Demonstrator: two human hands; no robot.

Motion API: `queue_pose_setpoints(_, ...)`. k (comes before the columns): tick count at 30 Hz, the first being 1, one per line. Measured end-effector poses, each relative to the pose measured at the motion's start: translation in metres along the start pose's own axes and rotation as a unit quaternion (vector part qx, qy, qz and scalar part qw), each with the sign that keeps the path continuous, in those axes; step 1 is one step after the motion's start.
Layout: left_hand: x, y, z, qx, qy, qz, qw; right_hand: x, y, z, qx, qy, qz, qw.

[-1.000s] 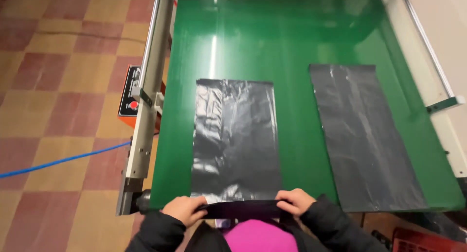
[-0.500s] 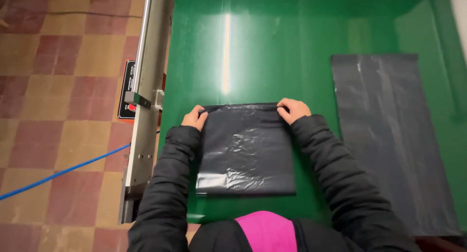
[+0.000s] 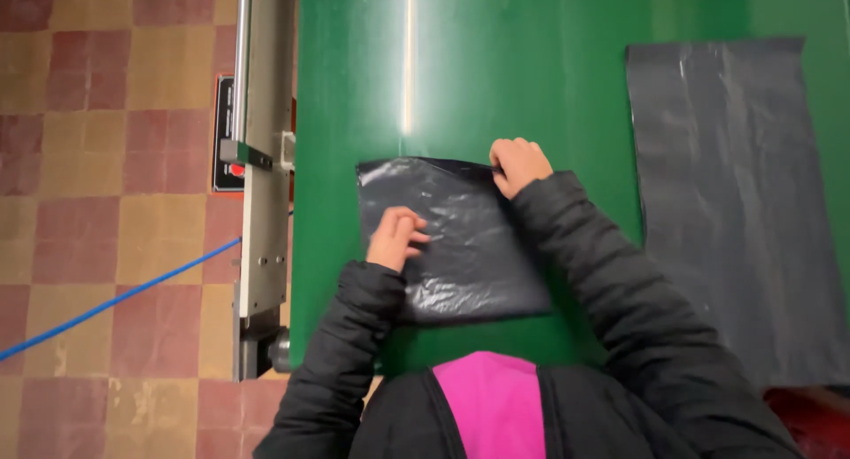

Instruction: Folding black plastic bags and placing them into a red collection crate at a manufacturing station.

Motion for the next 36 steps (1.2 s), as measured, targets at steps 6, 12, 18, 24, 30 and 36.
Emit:
queue_pose_setpoints(6, 0.050, 0.021, 0.043, 0.534, 0.339, 0.024, 0.774, 0.129, 0.065, 0.080, -0.079, 0.118, -0.182, 0.973)
queue_pose_setpoints(12, 0.037, 0.049, 0.130, 0.559, 0.163, 0.118, 0.804, 0.203, 0.015, 0.106, 0.009, 0.105, -0.204, 0.973)
queue_pose_setpoints(18, 0.105, 0.078, 0.033, 0.089, -0.164, -0.018, 0.982, 0.216, 0.005, 0.110, 0.031, 0.096, -0.213, 0.972)
queue_pose_setpoints(24, 0.160, 0.057, -0.032, -0.363, -0.450, 0.078, 0.812, 0.226, -0.006, 0.122, 0.060, 0.060, -0.168, 0.982)
queue_pose_setpoints(30, 0.149, 0.036, 0.022, -0.507, -0.480, 0.162, 0.697, 0.209, 0.011, 0.213, 0.006, 0.086, -0.163, 0.983)
queue_pose_setpoints(36, 0.105, -0.027, 0.023, -0.365, -0.265, 0.453, 0.769, 0.253, -0.086, 0.211, -0.139, 0.142, -0.159, 0.967)
Point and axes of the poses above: each hand's wrist, its own x-axis away from the middle knuckle, its own y-axis out of the back of the hand, z = x × y, the point moved 4 cm from there along -x, towards the middle knuckle, and after that the axes turned 12 degrees about x, right-handed, at the moved point
